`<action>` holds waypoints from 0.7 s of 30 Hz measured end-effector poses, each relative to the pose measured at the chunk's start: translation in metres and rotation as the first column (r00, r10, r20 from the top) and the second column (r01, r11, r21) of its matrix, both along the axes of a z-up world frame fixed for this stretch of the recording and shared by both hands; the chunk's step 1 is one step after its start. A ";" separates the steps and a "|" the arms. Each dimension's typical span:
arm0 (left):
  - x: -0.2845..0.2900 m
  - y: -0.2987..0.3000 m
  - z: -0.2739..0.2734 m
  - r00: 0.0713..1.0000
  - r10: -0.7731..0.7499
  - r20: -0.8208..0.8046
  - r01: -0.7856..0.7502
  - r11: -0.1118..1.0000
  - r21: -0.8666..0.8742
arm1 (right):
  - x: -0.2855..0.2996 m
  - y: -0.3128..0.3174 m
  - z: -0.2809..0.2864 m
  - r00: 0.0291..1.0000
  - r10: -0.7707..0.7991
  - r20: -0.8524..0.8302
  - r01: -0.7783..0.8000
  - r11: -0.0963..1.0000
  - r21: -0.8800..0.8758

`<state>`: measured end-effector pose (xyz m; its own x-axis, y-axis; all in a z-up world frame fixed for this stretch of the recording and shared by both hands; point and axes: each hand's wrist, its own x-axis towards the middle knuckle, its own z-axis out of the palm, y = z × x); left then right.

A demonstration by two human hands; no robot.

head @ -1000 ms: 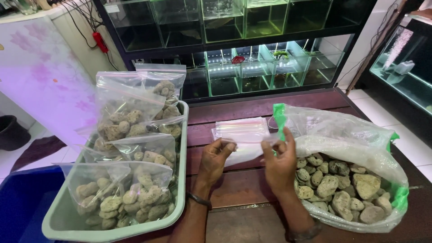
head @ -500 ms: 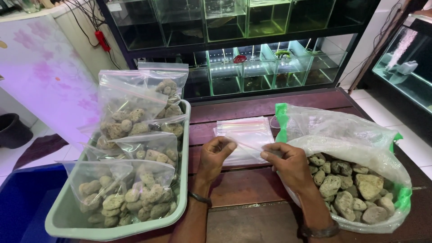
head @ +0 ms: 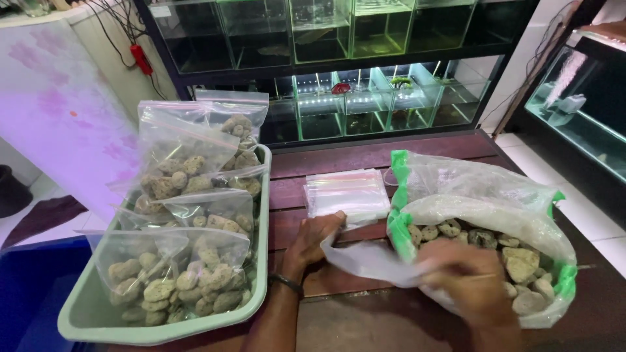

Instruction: Packaging aquarium stones into small plastic bags by hand.

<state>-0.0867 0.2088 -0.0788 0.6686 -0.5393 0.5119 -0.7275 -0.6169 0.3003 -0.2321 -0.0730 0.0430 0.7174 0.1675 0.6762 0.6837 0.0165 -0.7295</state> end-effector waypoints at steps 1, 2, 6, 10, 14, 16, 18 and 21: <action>-0.018 -0.005 0.028 1.000 -0.002 -0.004 0.002 1.000 -0.001 | -0.008 0.003 0.012 1.000 -0.002 -0.004 0.002 1.000 -0.001; -0.031 -0.010 0.059 0.918 0.033 -0.395 -0.133 0.964 -0.230 | -0.013 0.005 0.027 0.947 -0.304 -0.100 0.311 0.948 0.069; -0.051 -0.028 0.106 0.713 -0.011 -0.701 -0.536 0.636 -0.555 | -0.011 0.016 0.062 0.719 -0.649 -0.248 0.695 0.672 0.255; -0.037 -0.028 0.092 0.801 -0.097 -0.591 -0.581 0.112 -0.806 | -0.012 0.023 0.059 0.663 -0.745 -0.064 0.735 0.633 0.242; -0.051 -0.038 0.093 0.957 0.181 -0.226 -0.234 0.024 -0.972 | -0.001 0.037 0.032 0.548 -0.827 0.126 0.819 0.561 0.120; -0.071 -0.045 0.102 0.976 0.181 -0.124 -0.147 0.118 -0.982 | 0.007 0.049 0.013 0.530 -0.832 0.166 0.839 0.542 0.036; -0.095 -0.051 0.119 0.882 -0.345 -0.322 -0.161 0.422 -0.892 | 0.013 0.067 -0.004 0.596 -0.711 0.373 0.766 0.643 0.001; -0.116 -0.059 0.144 0.805 -0.352 -0.477 -0.260 0.513 -0.818 | 0.025 0.082 -0.026 0.718 -0.534 0.446 0.613 0.789 -0.042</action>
